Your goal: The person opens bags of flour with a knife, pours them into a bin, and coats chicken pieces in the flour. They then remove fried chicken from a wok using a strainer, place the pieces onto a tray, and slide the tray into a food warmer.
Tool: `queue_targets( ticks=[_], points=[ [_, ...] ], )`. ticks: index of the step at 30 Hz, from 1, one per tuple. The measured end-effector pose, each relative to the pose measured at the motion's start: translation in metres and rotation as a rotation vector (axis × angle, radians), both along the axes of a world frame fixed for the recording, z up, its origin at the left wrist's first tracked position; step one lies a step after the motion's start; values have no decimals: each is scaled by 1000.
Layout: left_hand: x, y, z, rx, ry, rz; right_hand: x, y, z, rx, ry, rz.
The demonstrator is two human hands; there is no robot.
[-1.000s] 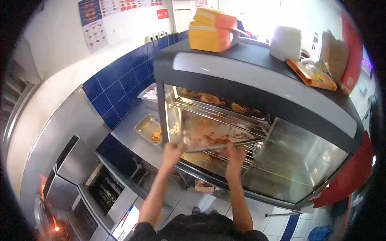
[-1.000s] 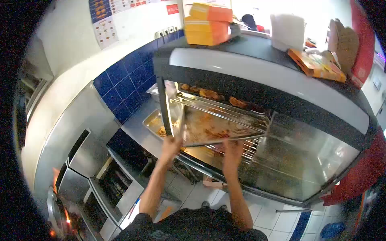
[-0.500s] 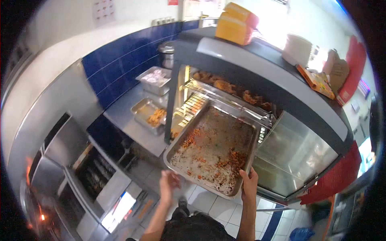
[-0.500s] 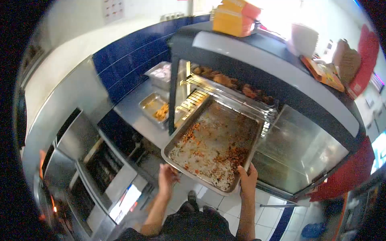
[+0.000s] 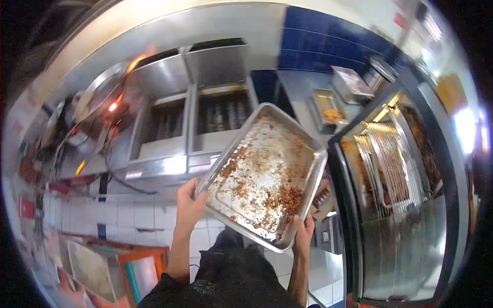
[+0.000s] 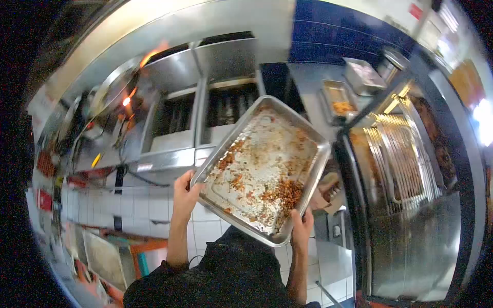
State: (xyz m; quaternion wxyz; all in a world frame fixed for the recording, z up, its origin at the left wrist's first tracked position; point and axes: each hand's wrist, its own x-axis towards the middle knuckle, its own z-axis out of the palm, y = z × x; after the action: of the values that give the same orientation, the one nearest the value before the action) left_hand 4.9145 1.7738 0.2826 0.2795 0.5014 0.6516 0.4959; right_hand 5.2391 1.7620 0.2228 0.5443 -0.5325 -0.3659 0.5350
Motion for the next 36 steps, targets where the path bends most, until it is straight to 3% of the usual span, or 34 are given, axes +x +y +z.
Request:
queue_targets(
  ticks=[1,2,3,6,11,13,15,17,18,19,21,23,25,28,29,31,35,36],
  points=[
    [25,-8,15,33,0,65,19,24,-8,-90,146,94],
    [49,-17,23,66,1,122,26,39,-11,18,119,174],
    [48,-29,19,51,-6,168,16,37,-7,116,68,244],
    [8,-57,-6,201,-82,396,-28,46,-23,55,51,418],
    [-9,-158,-43,112,167,808,-105,54,-58,119,135,698],
    [26,-200,-43,141,102,903,-94,58,-44,87,-84,895],
    [25,-262,-59,-46,51,914,-115,38,-25,70,-183,969],
    [51,-302,-37,-267,-96,866,-116,46,-37,51,-211,1123],
    [68,-313,-37,-233,-65,940,-121,40,-29,83,-353,1115],
    [91,-316,-45,-198,-43,1002,-121,40,-17,141,-507,1090],
    [144,-302,-69,-107,-115,1231,-119,64,-18,214,-506,1321],
    [-13,-346,3,-59,-216,1355,-322,5,88,257,-661,1457],
    [48,-334,-15,-1,-109,1568,-307,22,78,331,-520,1593],
    [152,-280,-31,91,-198,1800,-269,64,61,474,-582,1728],
    [127,-286,-39,64,-172,1787,-293,55,42,506,-602,1721],
    [145,-273,-26,71,-53,1963,-305,52,37,361,-421,1912],
    [148,-262,-19,-3,2,2033,-311,39,19,209,-163,2004],
    [151,-242,-19,10,-104,2029,-317,59,38,418,-367,1935]
  ],
)
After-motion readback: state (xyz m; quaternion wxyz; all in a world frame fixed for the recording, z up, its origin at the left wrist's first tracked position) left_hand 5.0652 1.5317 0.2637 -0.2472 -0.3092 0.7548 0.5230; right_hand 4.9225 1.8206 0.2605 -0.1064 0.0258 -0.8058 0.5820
